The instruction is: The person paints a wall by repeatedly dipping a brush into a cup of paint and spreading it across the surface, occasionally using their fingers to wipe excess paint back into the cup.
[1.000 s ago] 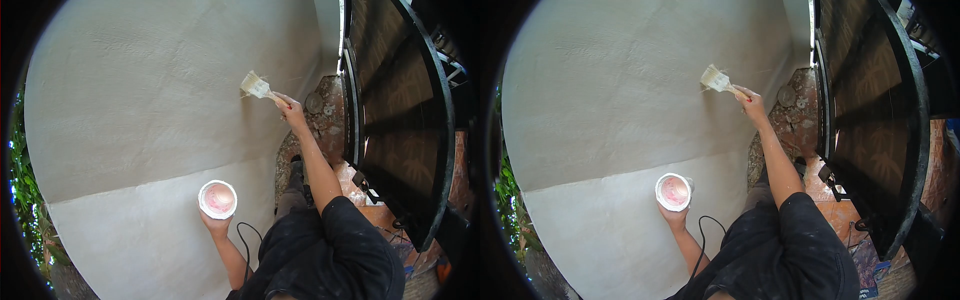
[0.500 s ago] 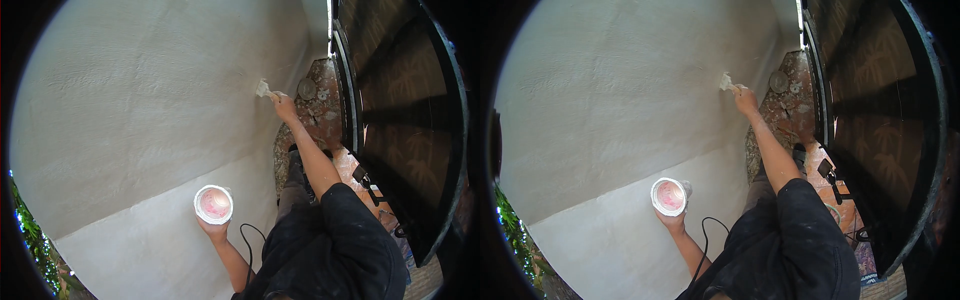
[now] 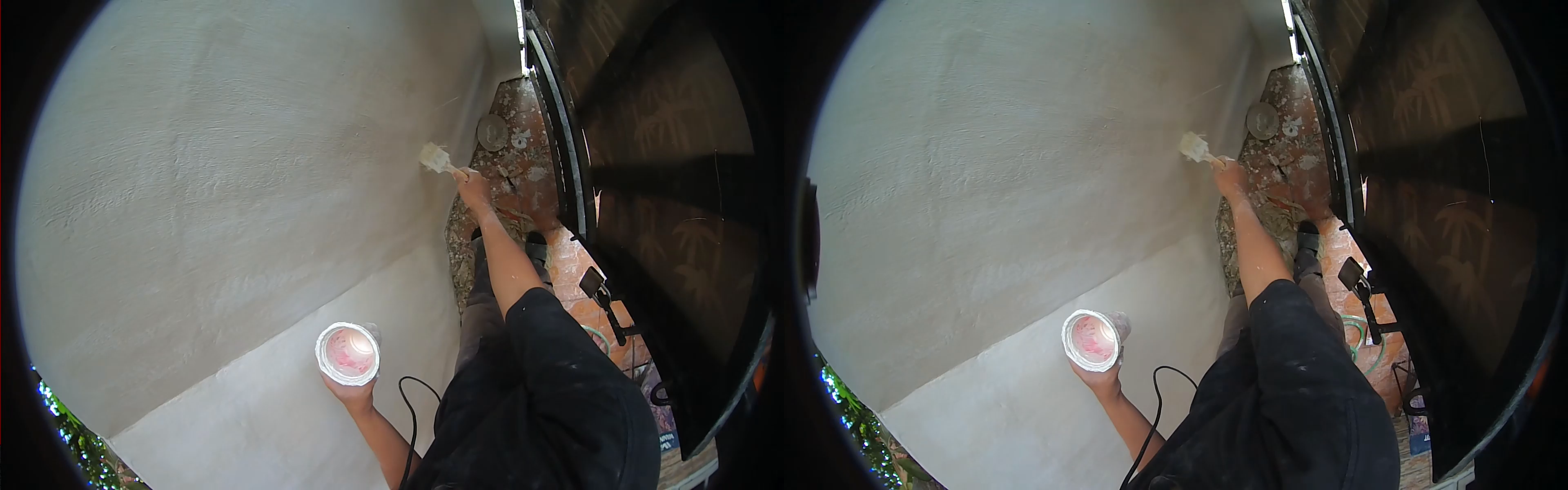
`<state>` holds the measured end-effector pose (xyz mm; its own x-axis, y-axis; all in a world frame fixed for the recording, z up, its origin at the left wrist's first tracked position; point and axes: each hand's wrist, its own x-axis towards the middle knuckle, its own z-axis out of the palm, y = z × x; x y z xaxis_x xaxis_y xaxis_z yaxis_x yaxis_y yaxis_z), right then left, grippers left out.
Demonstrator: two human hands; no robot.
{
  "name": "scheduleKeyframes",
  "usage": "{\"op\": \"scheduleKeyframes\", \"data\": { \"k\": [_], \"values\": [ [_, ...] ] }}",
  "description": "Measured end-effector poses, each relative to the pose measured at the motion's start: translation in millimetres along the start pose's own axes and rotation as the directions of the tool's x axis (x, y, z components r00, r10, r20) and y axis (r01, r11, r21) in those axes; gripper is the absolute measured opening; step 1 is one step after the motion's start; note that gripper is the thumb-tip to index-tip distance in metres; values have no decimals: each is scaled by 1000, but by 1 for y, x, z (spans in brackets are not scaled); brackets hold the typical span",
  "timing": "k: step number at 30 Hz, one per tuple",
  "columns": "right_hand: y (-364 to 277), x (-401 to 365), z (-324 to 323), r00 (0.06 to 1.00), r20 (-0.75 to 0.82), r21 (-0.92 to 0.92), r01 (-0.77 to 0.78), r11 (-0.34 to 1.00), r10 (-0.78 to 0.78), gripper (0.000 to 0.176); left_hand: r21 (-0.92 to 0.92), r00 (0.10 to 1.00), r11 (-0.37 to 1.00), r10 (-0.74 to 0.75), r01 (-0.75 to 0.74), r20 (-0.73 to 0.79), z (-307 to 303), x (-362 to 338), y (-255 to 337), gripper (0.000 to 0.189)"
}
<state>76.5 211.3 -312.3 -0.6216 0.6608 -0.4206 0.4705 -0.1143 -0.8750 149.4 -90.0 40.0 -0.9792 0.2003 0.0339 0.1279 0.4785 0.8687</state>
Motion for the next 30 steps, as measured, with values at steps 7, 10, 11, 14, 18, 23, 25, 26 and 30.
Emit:
{"op": "scheduleKeyframes", "data": {
  "k": [7, 10, 11, 14, 18, 23, 25, 26, 30],
  "values": [
    [-74, -45, 11, 989, 12, -148, 148, 978, -148, 33, -24, 998, 998, 60, -61, -36, -1, 0, -20, 89],
    [-128, -116, -3, 976, 122, 211, 155, 965, -183, 32, 9, 991, 994, 107, -107, -79, 3, -2, -30, 91],
    [-135, -131, -6, 960, 166, 316, 167, 934, -228, 31, 9, 986, 992, 125, -124, -113, 7, -1, -34, 91],
    [-138, -145, 9, 913, 211, 430, 235, 872, -350, 30, -68, 972, 998, 2, -19, -234, 8, -10, -40, 97],
    [-70, -105, 51, 965, 167, 254, 156, 955, -202, 31, -14, 965, 998, 58, -63, -255, -1, -25, -35, 92],
    [26, -89, 12, 967, 254, -117, 42, 992, -11, 38, -17, 978, 997, 76, -80, -195, -7, -50, -23, 86],
    [20, -107, -17, 959, 265, -43, 116, 992, -101, 37, 1, 979, 997, 70, -71, -191, -7, -51, -24, 86],
    [11, -117, -35, 953, 279, -53, 134, 990, -114, 37, 25, 982, 998, 58, -55, -178, -5, -54, -25, 86],
    [-62, -159, -103, 866, 500, 193, -114, 975, 2, 31, 61, 985, 996, 70, -61, -156, 7, -49, -23, 87]
  ]
}}
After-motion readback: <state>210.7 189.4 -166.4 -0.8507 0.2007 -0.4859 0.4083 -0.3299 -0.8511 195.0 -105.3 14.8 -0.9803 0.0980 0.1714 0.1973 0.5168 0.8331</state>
